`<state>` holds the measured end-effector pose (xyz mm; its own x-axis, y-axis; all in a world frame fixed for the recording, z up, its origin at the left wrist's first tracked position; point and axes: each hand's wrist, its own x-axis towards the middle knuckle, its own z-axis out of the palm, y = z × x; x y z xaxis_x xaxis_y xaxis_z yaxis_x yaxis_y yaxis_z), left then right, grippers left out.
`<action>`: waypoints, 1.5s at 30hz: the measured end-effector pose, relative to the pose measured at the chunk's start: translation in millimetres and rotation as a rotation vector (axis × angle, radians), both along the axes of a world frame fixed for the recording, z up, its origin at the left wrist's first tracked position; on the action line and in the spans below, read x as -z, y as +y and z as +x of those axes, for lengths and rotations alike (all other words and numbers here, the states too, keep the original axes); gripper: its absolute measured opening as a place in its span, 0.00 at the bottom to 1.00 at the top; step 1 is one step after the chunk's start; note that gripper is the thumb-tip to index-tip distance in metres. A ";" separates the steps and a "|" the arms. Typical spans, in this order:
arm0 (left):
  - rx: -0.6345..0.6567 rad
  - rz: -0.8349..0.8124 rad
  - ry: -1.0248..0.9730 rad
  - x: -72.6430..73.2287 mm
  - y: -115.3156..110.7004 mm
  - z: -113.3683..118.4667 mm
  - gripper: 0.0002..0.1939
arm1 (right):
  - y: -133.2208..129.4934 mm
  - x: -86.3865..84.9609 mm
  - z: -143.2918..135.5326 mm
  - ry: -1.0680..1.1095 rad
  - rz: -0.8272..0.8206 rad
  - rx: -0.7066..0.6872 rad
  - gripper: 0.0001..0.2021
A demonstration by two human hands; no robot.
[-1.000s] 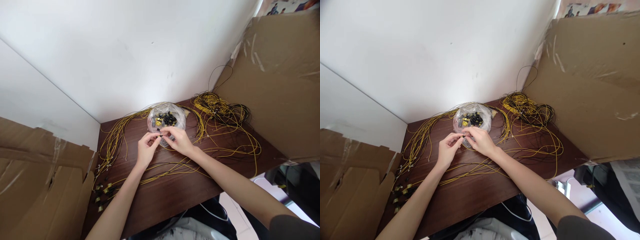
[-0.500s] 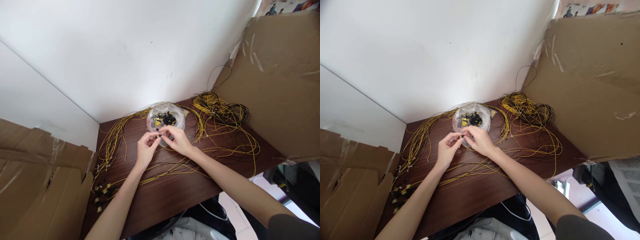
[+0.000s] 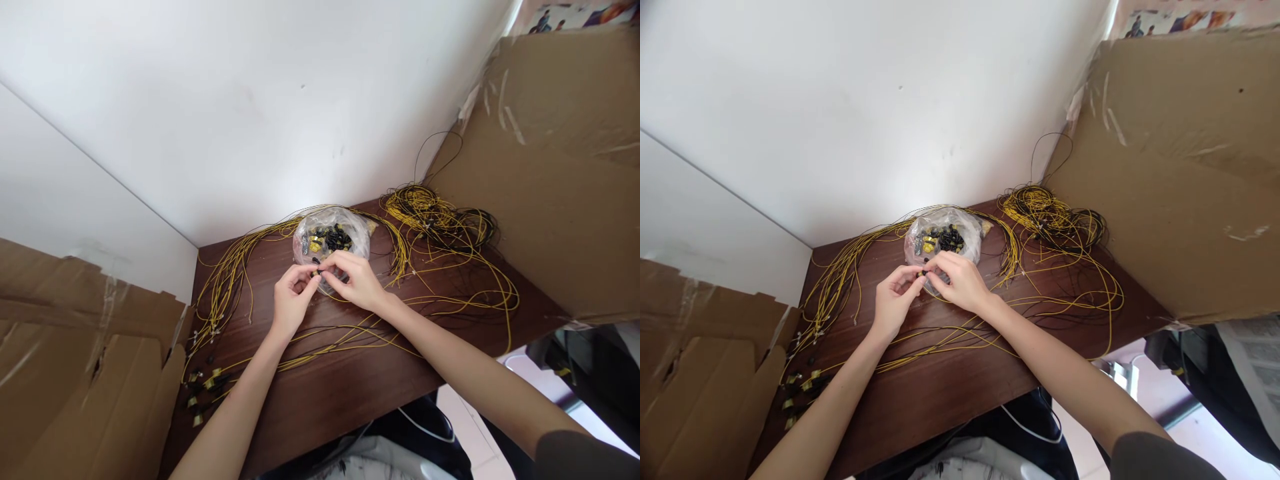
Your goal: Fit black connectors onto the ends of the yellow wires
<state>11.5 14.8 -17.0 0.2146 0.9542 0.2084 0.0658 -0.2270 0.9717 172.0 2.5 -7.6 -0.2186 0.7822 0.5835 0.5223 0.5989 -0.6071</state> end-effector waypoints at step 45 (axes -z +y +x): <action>-0.043 0.027 -0.086 -10.0 -5.0 1.0 0.14 | -4.2 -4.7 -1.7 -0.097 -0.132 -0.121 0.10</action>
<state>12.5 9.8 -7.0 0.1537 0.9559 0.2502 -0.0078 -0.2520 0.9677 170.4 -1.7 -2.9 -0.3656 0.8150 0.4496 0.5116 0.5794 -0.6345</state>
